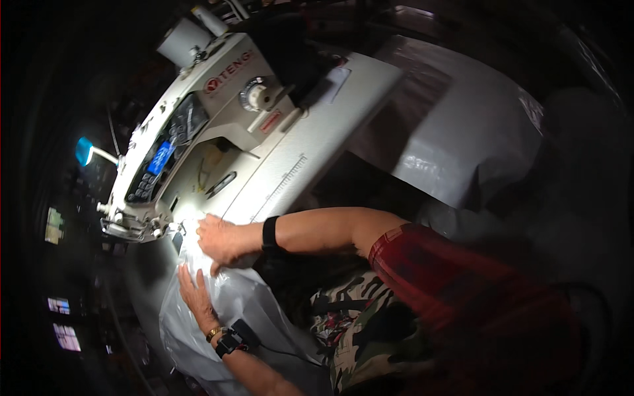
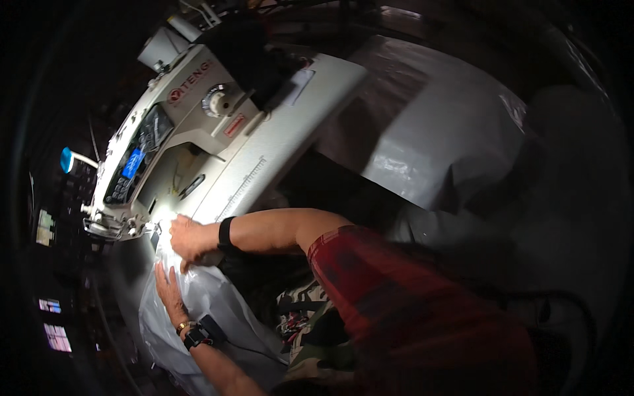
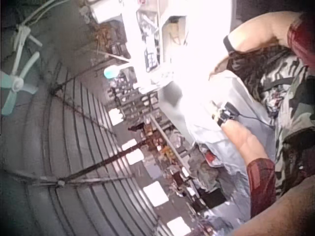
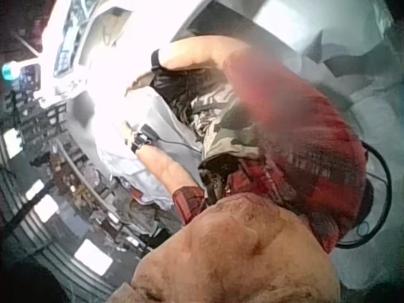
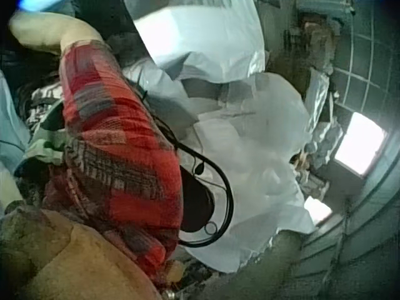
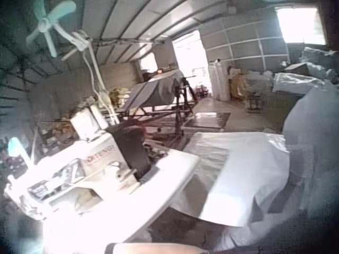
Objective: The recorder is sewing large white plastic sheets using an industrial sewing machine.
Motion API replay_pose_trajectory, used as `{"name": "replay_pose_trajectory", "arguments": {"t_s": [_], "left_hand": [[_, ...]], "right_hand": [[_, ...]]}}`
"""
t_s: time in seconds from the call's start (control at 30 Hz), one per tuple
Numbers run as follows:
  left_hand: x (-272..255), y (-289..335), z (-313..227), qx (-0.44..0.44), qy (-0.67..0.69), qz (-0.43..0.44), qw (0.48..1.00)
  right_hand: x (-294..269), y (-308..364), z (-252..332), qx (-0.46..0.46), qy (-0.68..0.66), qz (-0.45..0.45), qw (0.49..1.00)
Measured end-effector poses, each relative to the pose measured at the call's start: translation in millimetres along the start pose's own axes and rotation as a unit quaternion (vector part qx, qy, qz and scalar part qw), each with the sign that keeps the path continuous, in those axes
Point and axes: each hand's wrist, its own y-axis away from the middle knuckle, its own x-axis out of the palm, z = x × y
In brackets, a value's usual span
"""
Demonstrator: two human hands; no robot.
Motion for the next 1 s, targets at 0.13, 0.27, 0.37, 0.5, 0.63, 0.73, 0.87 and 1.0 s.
{"name": "replay_pose_trajectory", "arguments": {"t_s": [0.13,0.27,0.37,0.5,0.63,0.73,0.87,1.0], "left_hand": [[-2,2,-4,0.009,-0.001,-0.017,1.000],[1,-3,6,-0.001,0.000,-0.002,1.000],[3,-2,14,0.028,0.015,-0.020,0.999],[4,-4,15,0.025,0.015,-0.022,0.999],[3,-5,10,0.003,0.020,-0.023,1.000],[1,-3,6,-0.009,0.036,-0.025,0.999],[2,-2,6,-0.010,0.014,-0.028,0.999],[4,-5,12,-0.013,0.014,-0.027,0.999]], "right_hand": [[-1,22,-30,0.049,-0.018,0.001,0.999],[-25,105,-21,-0.021,-0.014,-0.242,0.970],[-46,217,-41,0.063,0.009,-0.313,0.948],[-61,350,-84,0.363,0.062,-0.283,0.885],[-45,400,-99,0.478,0.239,-0.009,0.845],[-25,397,-106,0.474,0.239,0.037,0.847],[-18,391,-121,0.450,0.276,0.056,0.848],[-30,394,-128,0.459,0.237,0.036,0.856]]}}
